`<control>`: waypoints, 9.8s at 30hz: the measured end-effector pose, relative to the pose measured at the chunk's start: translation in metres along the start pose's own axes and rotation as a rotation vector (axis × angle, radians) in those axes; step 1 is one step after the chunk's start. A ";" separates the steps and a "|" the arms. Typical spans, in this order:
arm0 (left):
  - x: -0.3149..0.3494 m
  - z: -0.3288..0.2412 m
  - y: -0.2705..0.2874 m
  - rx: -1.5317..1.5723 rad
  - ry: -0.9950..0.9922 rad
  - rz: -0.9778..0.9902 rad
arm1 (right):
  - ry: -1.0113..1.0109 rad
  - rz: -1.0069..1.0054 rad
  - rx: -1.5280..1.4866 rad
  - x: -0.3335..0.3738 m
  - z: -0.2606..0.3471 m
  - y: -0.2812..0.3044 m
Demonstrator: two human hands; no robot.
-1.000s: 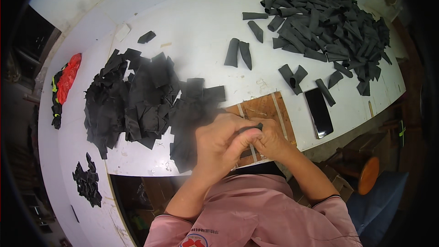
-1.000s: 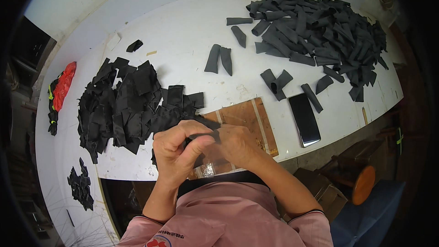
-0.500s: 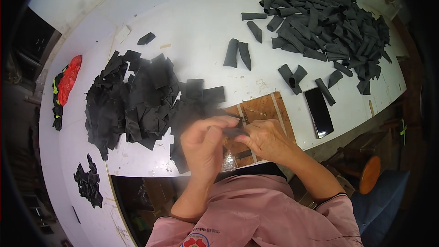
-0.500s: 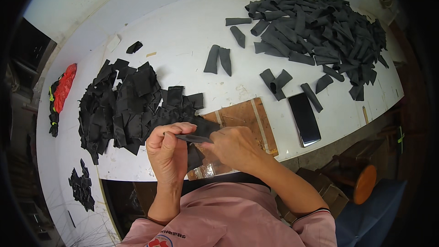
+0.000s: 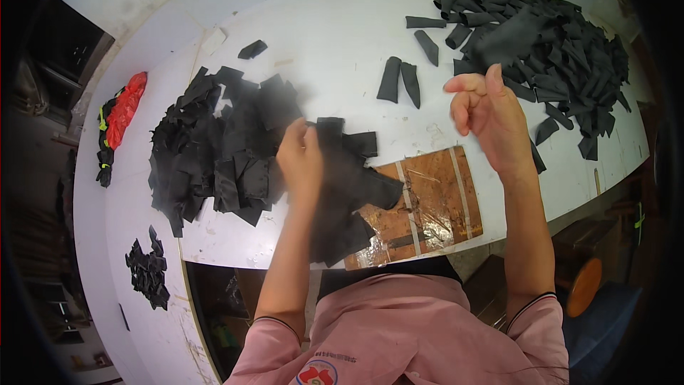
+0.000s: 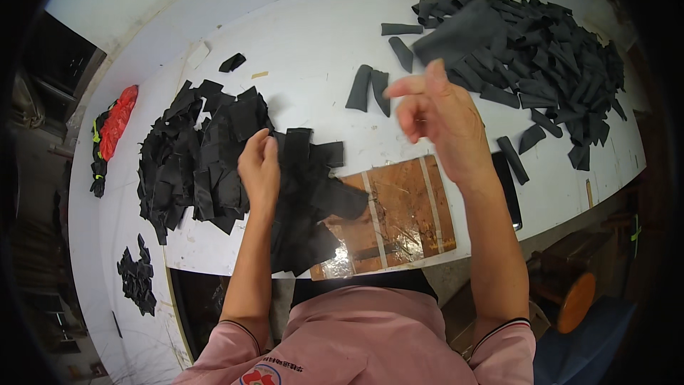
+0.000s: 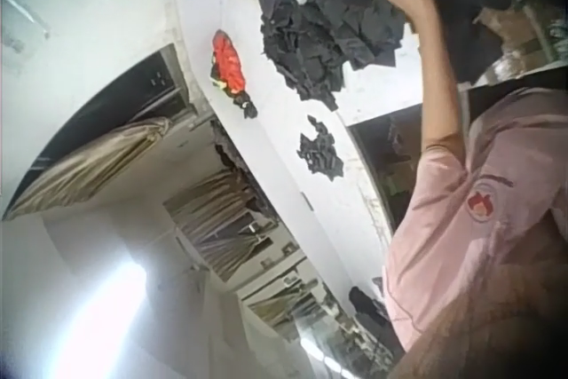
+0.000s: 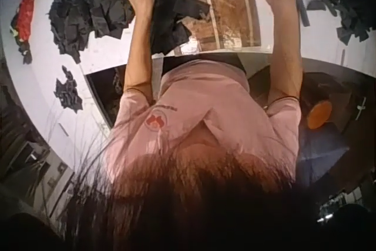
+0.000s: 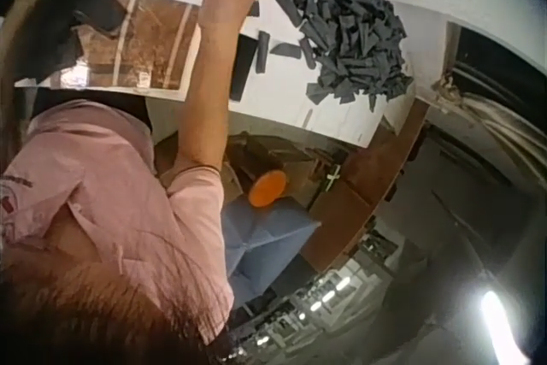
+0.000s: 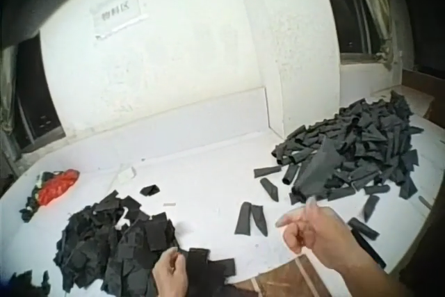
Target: Sorting through small black fabric or foam strips on a workbench.
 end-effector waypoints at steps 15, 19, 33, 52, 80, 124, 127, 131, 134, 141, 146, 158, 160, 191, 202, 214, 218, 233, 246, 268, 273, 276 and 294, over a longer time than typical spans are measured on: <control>-0.007 -0.040 0.029 0.423 0.077 0.149 | -0.254 0.396 0.427 0.143 -0.043 -0.078; 0.056 -0.067 0.024 0.524 0.340 0.713 | -0.200 0.205 0.242 0.135 -0.050 -0.095; 0.158 -0.012 0.057 0.804 0.558 0.626 | -0.479 -0.257 -0.319 0.170 -0.082 -0.092; 0.158 -0.015 0.064 0.299 0.272 0.405 | 0.165 0.165 0.576 0.144 -0.007 -0.100; 0.186 -0.053 0.028 1.419 0.850 1.427 | -0.473 -0.016 -0.571 0.174 -0.071 -0.092; 0.128 -0.079 -0.005 0.929 0.186 0.742 | 0.490 0.461 0.949 0.101 -0.001 -0.063; 0.115 -0.102 -0.005 0.823 0.005 0.791 | 0.541 0.368 0.824 0.096 0.016 -0.062; 0.114 -0.127 -0.010 0.480 -0.039 0.929 | 0.568 0.326 0.802 0.105 -0.003 -0.057; 0.117 -0.114 -0.022 0.404 0.077 1.045 | 0.587 0.402 0.853 0.107 -0.010 -0.054; 0.117 -0.112 -0.015 0.246 -0.152 0.925 | 0.504 0.342 0.848 0.115 -0.032 -0.046; 0.119 -0.107 0.001 0.633 -0.028 0.756 | 0.478 0.421 0.882 0.104 -0.016 -0.054; 0.116 -0.108 0.001 0.714 -0.062 0.799 | 0.412 0.446 0.896 0.107 -0.031 -0.049; 0.116 -0.113 0.005 0.821 -0.212 0.822 | 0.420 0.492 0.889 0.102 -0.019 -0.054; 0.088 -0.009 -0.056 -0.523 -0.441 0.429 | -0.248 0.064 0.398 0.104 -0.039 0.003; 0.095 -0.026 -0.072 -0.494 -0.702 0.608 | -0.412 0.306 0.368 0.168 -0.063 -0.039; 0.084 -0.017 0.019 0.861 0.519 0.385 | -0.223 0.207 0.343 0.167 -0.056 -0.074; 0.127 0.009 0.013 1.243 0.943 0.563 | -0.169 -0.041 0.134 0.164 -0.059 -0.083; 0.208 0.027 0.009 0.615 1.063 0.911 | 0.111 -0.081 0.620 0.149 -0.037 -0.065; 0.158 -0.014 0.024 0.606 0.683 0.693 | 0.479 0.230 0.891 0.160 -0.023 -0.074; 0.165 0.011 0.022 0.803 0.886 0.562 | -0.066 0.107 0.503 0.164 -0.064 -0.070; 0.171 0.006 0.013 0.882 0.898 0.811 | -0.640 -0.079 -0.498 0.186 -0.088 -0.079; 0.163 0.006 0.019 0.555 0.452 0.507 | -0.807 -0.187 -0.770 0.198 -0.087 -0.098; 0.170 -0.062 0.038 0.390 0.159 0.626 | 0.004 0.150 0.055 0.142 -0.019 -0.070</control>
Point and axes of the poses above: each hand's wrist, its own x-axis away from the middle knuckle, its own y-axis out of the back of the hand, z = x × y, the point moved 7 cm from there along -x, towards the middle knuckle, and after that the axes turned 13 degrees about y, right-handed, at the moved point
